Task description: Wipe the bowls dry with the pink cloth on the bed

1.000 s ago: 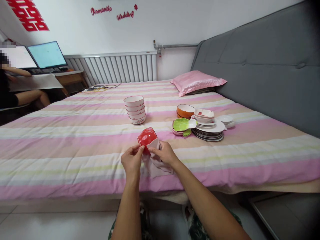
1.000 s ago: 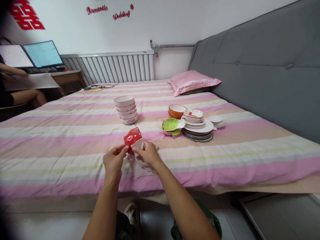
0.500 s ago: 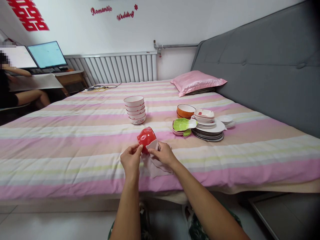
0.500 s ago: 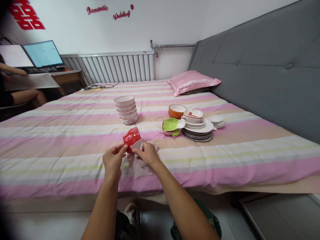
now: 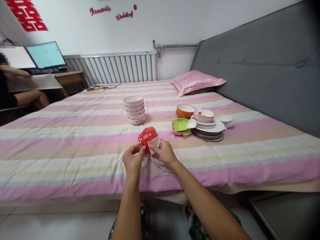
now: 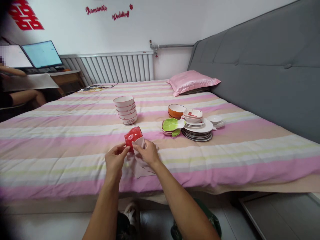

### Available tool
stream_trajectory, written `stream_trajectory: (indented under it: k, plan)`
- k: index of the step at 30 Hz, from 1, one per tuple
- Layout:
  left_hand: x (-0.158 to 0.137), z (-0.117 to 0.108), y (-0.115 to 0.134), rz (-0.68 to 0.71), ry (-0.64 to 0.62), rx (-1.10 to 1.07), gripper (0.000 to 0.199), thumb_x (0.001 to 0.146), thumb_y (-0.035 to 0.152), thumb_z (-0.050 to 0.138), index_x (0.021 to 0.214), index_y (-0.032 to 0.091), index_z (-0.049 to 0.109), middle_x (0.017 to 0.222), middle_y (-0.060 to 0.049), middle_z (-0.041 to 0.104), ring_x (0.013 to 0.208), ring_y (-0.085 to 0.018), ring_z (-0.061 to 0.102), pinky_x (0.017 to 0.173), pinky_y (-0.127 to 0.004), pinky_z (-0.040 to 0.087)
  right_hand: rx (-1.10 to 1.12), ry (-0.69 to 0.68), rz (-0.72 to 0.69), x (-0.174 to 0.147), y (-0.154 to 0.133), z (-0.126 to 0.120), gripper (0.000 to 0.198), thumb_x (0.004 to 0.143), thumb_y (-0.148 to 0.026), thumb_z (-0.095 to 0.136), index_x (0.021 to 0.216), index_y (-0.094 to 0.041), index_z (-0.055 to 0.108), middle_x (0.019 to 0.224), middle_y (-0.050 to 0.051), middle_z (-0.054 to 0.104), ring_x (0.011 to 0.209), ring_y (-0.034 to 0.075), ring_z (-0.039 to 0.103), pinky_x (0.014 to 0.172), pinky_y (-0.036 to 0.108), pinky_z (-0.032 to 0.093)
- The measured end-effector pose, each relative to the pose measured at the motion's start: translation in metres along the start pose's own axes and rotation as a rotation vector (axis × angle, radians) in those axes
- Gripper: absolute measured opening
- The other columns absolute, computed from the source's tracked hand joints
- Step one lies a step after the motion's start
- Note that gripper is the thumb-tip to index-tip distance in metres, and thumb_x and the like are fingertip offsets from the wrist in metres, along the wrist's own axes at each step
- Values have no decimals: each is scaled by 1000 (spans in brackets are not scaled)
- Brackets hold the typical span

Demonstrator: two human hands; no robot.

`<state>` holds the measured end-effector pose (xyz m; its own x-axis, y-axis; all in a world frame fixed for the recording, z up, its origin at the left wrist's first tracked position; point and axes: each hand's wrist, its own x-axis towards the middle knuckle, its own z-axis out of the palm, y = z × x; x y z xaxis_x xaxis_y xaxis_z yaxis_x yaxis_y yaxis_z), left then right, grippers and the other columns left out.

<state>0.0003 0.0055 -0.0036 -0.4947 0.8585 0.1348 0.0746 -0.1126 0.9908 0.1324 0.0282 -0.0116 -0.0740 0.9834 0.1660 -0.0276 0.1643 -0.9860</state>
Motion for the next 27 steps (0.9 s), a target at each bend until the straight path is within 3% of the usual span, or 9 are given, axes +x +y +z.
stream_trajectory:
  k: [8, 15, 27]
  plan:
    - [-6, 3, 10, 43, -122, -26, 41, 52, 30, 80, 89, 14, 73, 70, -4, 69, 64, -15, 61, 62, -26, 49, 378, 79, 98, -1, -15, -5, 40, 61, -50, 74, 74, -15, 59, 65, -2, 56, 56, 9, 49, 52, 22, 43]
    - [-5, 4, 5, 77, -101, 6, 38, 56, 28, 76, 91, 13, 73, 69, -4, 68, 62, -14, 60, 62, -27, 49, 369, 40, 122, -2, -17, -5, 43, 58, -48, 76, 80, -15, 61, 68, -1, 59, 58, 11, 52, 53, 23, 45]
    - [-1, 2, 0, 56, -68, -9, 46, 58, 31, 76, 98, 10, 70, 71, -5, 67, 63, -14, 59, 62, -27, 49, 147, -7, 97, -2, 0, -3, 40, 63, -46, 74, 86, -15, 64, 79, 4, 65, 68, 15, 58, 58, 26, 50]
